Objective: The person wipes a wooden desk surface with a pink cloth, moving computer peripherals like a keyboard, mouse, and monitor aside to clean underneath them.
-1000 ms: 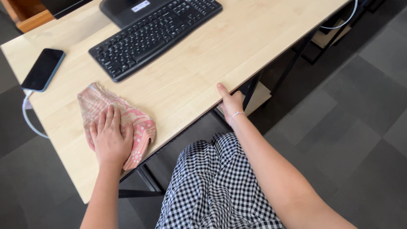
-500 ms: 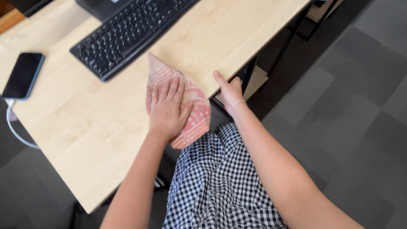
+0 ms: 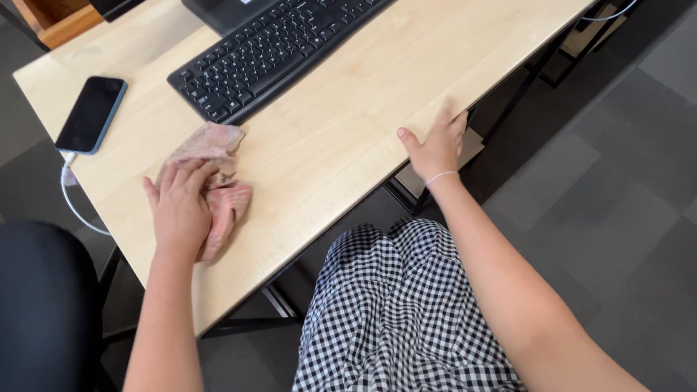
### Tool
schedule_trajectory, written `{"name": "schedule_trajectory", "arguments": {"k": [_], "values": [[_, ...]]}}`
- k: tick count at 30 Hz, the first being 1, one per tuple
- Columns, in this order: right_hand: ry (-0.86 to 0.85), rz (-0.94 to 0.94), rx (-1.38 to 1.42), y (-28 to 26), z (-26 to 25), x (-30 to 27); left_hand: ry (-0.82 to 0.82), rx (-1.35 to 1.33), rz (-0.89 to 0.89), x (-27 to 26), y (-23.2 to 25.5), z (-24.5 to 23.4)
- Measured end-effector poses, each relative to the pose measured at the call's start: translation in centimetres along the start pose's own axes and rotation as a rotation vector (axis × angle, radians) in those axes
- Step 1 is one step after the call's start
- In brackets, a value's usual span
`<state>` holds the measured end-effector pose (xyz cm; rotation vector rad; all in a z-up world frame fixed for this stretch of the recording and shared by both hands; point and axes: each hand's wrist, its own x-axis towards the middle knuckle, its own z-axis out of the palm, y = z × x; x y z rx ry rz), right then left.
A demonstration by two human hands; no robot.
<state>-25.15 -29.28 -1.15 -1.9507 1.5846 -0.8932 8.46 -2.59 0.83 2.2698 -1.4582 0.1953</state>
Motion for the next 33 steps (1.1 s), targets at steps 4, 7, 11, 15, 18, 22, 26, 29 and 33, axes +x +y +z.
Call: {"name": "schedule_trajectory", "arguments": {"k": [4, 7, 11, 15, 18, 22, 26, 29, 33], "values": [[-0.062, -0.35, -0.349, -1.9, 1.7, -1.6, -0.05, -0.016, -0.235, 1.7, 0.3, 1.1], [-0.137, -0.471, -0.334, -2.9, 3.9, -1.7, 0.034, -0.112, -0.192, 2.1, 0.3, 2.2], [-0.175, -0.436, -0.336, -5.3, 4.7, -2.2, 0.089, -0.087, -0.094, 2.5, -0.3, 2.8], [-0.242, -0.459, -0.339, -7.9, 5.0, -3.4, 0.065, -0.074, -0.059, 4.2, -1.5, 2.4], [-0.248, -0.471, -0.336, -9.5, 5.8, -4.2, 0.054, -0.085, -0.034, 4.5, -2.0, 2.2], [-0.237, -0.532, -0.365, -11.2, 7.7, -5.1, 0.061, -0.111, -0.027, 5.0, -2.9, 2.3], [-0.27, -0.633, -0.238, -13.2, 9.1, -7.3, 0.087, -0.147, -0.045, 5.8, -3.8, 2.8], [-0.349, -0.748, -0.189, -15.0, 10.0, -8.7, 0.081, -0.118, -0.048, 6.4, -4.4, 3.4], [-0.351, -0.796, -0.14, -16.7, 11.2, -9.6, 0.011, 0.007, -0.058, 6.3, -4.4, 4.2]]}}
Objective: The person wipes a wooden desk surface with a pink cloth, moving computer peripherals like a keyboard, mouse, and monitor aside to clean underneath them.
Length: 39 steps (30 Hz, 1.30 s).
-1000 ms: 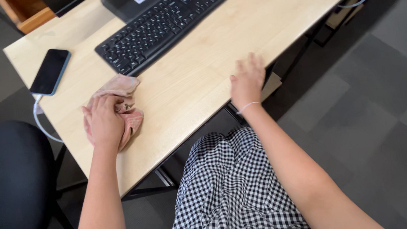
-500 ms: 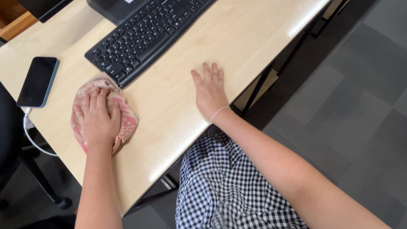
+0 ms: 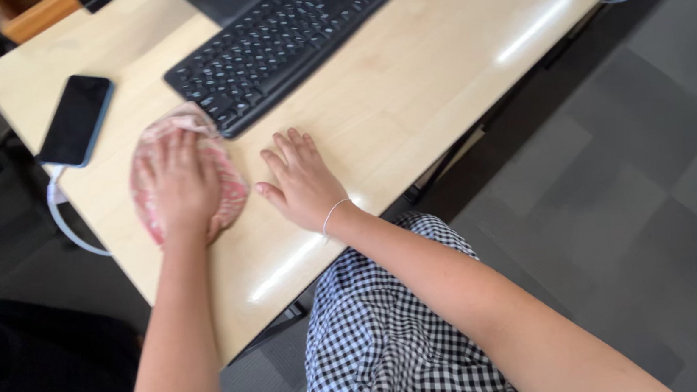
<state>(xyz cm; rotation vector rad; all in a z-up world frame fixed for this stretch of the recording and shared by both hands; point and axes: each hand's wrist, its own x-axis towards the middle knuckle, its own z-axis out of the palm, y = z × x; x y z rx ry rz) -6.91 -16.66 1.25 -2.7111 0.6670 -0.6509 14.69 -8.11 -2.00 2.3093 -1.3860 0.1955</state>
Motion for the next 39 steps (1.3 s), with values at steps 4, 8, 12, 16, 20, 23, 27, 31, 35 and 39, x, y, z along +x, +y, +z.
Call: {"name": "schedule_trajectory", "arguments": {"k": [4, 8, 12, 16, 20, 23, 27, 31, 35, 39], "values": [[0.042, -0.036, 0.152, -0.2, 0.6, 1.4, -0.027, 0.124, -0.002, -1.2, 2.0, 0.2], [0.156, -0.012, 0.44, -1.1, 1.2, 1.9, -0.01, 0.002, -0.022, -5.5, 5.9, 0.4], [0.152, 0.079, 0.528, -5.2, 2.0, 1.6, 0.084, -0.351, -0.077, -6.8, 6.3, -1.1], [-0.013, 0.024, 0.185, -8.2, 2.5, 1.0, 0.188, -1.222, -0.446, -5.9, 2.9, -3.4], [-0.173, 0.001, -0.064, -9.1, 3.1, 0.7, 0.432, -0.382, -0.138, -1.2, -4.6, -6.2], [-0.187, 0.001, -0.057, -9.0, 3.2, 0.8, 0.272, 0.012, -0.144, 2.4, -9.2, -6.3], [-0.208, -0.002, -0.054, -8.9, 3.2, 0.8, -0.022, 0.117, -0.315, 6.5, -12.4, -5.0], [-0.207, -0.003, -0.044, -8.8, 3.4, 1.1, -0.096, 0.099, -0.418, 7.8, -14.7, -2.9], [-0.199, -0.019, -0.05, -8.5, 3.5, 1.5, 0.002, 0.1, -0.396, 6.6, -15.6, -2.1], [-0.185, -0.033, -0.019, -8.0, 3.9, 2.0, 0.077, 0.133, -0.327, 3.1, -12.8, -2.8]]}}
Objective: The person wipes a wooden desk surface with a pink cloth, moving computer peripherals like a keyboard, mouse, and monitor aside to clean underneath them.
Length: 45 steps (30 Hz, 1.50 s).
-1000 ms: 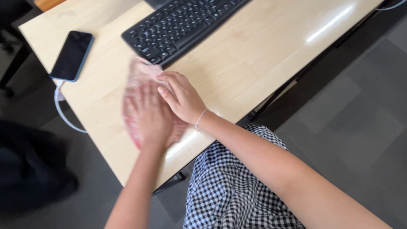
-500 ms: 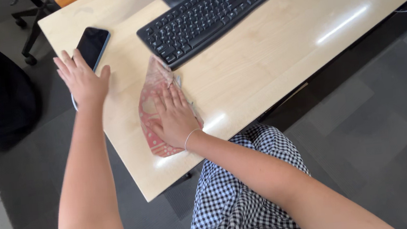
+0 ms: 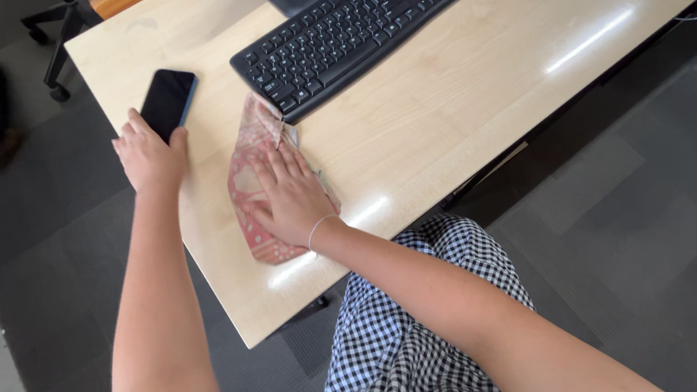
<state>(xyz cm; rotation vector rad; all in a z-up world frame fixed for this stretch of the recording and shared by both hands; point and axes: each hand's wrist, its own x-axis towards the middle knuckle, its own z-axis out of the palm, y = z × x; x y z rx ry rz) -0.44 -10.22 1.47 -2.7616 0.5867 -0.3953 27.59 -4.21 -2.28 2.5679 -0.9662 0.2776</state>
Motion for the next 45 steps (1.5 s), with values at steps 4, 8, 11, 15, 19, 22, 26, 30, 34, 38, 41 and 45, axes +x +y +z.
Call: {"name": "schedule_trajectory", "arguments": {"k": [4, 8, 11, 15, 19, 22, 26, 30, 34, 38, 41, 45], "values": [[0.177, -0.031, 0.09, 0.6, 0.6, 0.4, 0.064, -0.052, 0.046, -6.0, 2.0, -2.7], [0.278, -0.003, 0.215, 1.7, 1.1, 0.6, 0.054, -0.018, 0.031, -10.0, 4.5, -5.9], [0.365, 0.068, 0.382, 2.6, 1.0, 0.4, 0.005, -0.011, 0.028, -12.5, 6.5, -7.9], [0.442, 0.205, 0.886, 5.4, 0.5, 0.1, -0.048, -0.049, 0.074, -15.9, 8.9, -9.4], [0.52, 0.197, 1.275, 7.3, -0.5, 1.3, -0.09, -0.145, 0.143, -18.8, 10.7, -10.0], [0.624, 0.106, 1.196, 6.3, -1.7, 3.4, -0.086, -0.207, 0.21, -20.2, 11.9, -10.1], [0.568, 0.106, 0.926, 4.3, -1.8, 7.6, -0.095, -0.271, 0.217, -20.8, 12.5, -10.5], [0.458, -0.1, 0.799, 4.6, 1.4, 11.5, 0.146, -0.287, 0.218, -20.7, 12.7, -9.9], [0.598, -0.104, 0.703, 8.3, 2.9, 10.9, 0.33, -0.423, 0.19, -19.4, 12.3, -9.5], [0.631, 0.11, 0.595, 12.1, 0.8, 7.0, 0.119, -0.276, 0.174, -15.0, 12.9, -8.1], [0.649, 0.176, 0.529, 14.5, -1.8, 4.2, -0.102, -0.24, 0.156, -10.8, 13.7, -6.0], [0.627, 0.132, 0.379, 15.8, -3.3, 2.1, -0.363, -0.092, 0.213, -6.2, 13.3, -3.1]]}}
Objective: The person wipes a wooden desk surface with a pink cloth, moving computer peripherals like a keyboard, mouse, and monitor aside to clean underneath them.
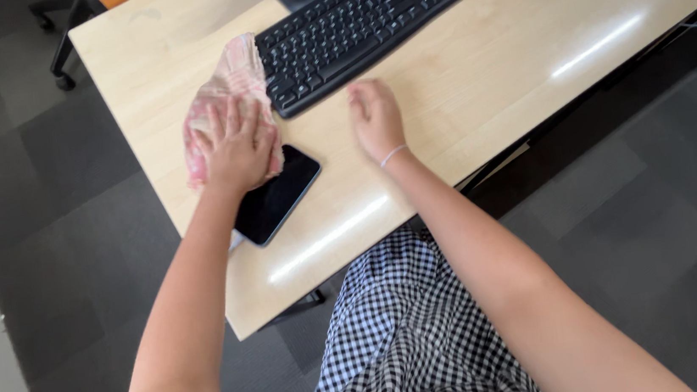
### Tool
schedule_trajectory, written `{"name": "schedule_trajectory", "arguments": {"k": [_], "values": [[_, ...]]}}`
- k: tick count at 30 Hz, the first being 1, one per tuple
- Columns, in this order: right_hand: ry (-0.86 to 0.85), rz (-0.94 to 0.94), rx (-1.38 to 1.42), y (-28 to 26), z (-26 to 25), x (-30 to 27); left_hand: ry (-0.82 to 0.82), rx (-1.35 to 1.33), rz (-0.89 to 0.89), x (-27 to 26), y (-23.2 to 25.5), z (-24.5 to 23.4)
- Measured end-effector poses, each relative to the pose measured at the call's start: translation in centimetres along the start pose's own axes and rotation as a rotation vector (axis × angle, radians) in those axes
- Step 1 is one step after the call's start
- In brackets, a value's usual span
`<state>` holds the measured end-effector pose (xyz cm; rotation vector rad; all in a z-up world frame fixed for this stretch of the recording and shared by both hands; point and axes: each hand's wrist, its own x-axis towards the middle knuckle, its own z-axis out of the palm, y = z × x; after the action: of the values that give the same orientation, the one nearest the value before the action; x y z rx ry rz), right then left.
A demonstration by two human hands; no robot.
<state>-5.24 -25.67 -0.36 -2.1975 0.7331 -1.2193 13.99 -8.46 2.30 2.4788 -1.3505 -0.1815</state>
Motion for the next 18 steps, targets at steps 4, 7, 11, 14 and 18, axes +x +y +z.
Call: {"name": "schedule_trajectory", "arguments": {"k": [4, 7, 11, 14, 18], "values": [[-0.062, -0.072, -0.028, -1.0, 0.0, -0.4, -0.061, 0.07, -0.049, 4.2, -2.8, -0.1], [-0.082, -0.048, 0.01, -1.1, -0.2, -0.4, -0.065, 0.106, -0.122, 6.4, -5.3, -1.2], [-0.087, -0.006, 0.041, -1.1, -0.4, -0.3, -0.046, 0.061, -0.204, 5.7, -8.4, -2.2], [-0.097, 0.005, 0.049, -1.1, -0.4, -0.3, 0.004, 0.139, -0.054, 4.3, -9.9, -1.6], [-0.098, 0.012, 0.039, -0.9, -0.2, -0.1, 0.027, 0.097, 0.167, 0.3, -9.8, -1.2]]}}
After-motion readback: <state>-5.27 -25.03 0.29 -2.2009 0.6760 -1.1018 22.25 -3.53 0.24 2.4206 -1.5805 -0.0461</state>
